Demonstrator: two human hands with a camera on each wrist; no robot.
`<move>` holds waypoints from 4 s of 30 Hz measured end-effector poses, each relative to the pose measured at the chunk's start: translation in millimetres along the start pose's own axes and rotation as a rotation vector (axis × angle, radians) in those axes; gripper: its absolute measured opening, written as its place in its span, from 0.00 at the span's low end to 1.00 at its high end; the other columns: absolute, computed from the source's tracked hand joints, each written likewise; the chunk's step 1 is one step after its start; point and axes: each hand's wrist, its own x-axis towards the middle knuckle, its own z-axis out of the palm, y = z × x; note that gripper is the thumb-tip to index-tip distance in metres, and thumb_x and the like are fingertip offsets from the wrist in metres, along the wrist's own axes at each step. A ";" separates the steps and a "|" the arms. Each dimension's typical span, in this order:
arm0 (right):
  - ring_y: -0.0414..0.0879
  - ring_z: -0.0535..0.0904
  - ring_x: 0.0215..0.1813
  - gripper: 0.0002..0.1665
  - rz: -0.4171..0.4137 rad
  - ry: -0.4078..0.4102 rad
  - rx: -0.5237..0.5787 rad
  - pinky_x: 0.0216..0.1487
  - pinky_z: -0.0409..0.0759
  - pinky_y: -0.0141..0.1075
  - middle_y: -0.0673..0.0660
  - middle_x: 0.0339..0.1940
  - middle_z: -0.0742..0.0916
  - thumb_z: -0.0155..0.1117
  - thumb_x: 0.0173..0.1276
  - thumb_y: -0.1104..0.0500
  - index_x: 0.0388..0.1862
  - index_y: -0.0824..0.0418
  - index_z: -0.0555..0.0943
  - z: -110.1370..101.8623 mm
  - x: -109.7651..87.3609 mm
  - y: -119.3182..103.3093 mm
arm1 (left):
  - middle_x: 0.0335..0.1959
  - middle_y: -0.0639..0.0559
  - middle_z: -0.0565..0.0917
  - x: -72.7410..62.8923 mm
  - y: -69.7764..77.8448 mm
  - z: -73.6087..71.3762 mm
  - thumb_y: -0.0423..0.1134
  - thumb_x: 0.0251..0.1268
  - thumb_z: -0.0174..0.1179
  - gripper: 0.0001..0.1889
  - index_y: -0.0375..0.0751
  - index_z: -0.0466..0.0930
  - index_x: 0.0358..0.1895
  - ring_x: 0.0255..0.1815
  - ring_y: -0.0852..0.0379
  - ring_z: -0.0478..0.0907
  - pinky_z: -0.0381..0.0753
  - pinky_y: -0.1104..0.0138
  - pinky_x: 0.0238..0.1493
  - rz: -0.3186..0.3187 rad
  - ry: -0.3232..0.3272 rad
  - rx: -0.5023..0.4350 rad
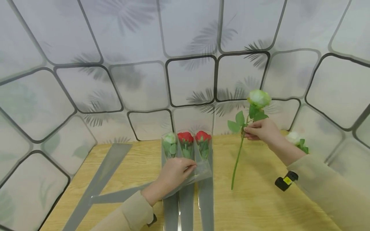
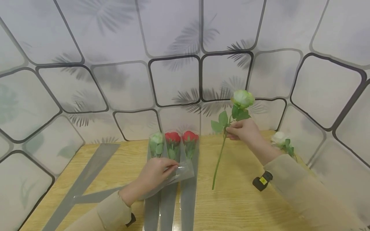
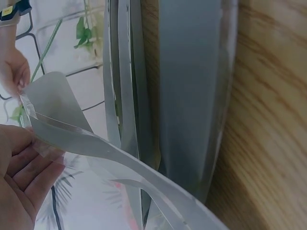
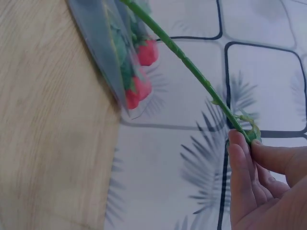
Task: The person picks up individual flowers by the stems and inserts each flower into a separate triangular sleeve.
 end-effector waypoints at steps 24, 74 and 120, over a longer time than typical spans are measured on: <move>0.32 0.91 0.37 0.32 -0.044 0.156 0.582 0.46 0.89 0.26 0.40 0.34 0.89 0.60 0.82 0.63 0.77 0.77 0.65 37.9 -15.9 -8.4 | 0.38 0.52 0.95 1.7 2.7 -0.1 0.37 0.70 0.72 0.04 0.43 0.94 0.42 0.33 0.60 0.92 0.89 0.70 0.35 -0.031 0.068 -0.013; 0.37 0.92 0.35 0.10 -0.139 0.159 0.599 0.50 0.91 0.33 0.43 0.28 0.92 0.67 0.75 0.70 0.34 0.60 0.88 138.9 -58.5 7.5 | 0.36 0.49 0.95 21.6 11.7 -22.9 0.34 0.71 0.70 0.04 0.39 0.93 0.42 0.31 0.59 0.91 0.89 0.67 0.34 -0.076 0.305 -0.119; 0.39 0.88 0.33 0.15 -0.206 -0.014 -0.145 0.39 0.88 0.32 0.57 0.32 0.93 0.66 0.77 0.57 0.42 0.69 0.89 105.9 -61.9 28.1 | 0.33 0.48 0.94 22.3 9.6 -24.8 0.33 0.68 0.73 0.03 0.38 0.93 0.40 0.22 0.61 0.83 0.79 0.74 0.26 -0.068 0.409 -0.164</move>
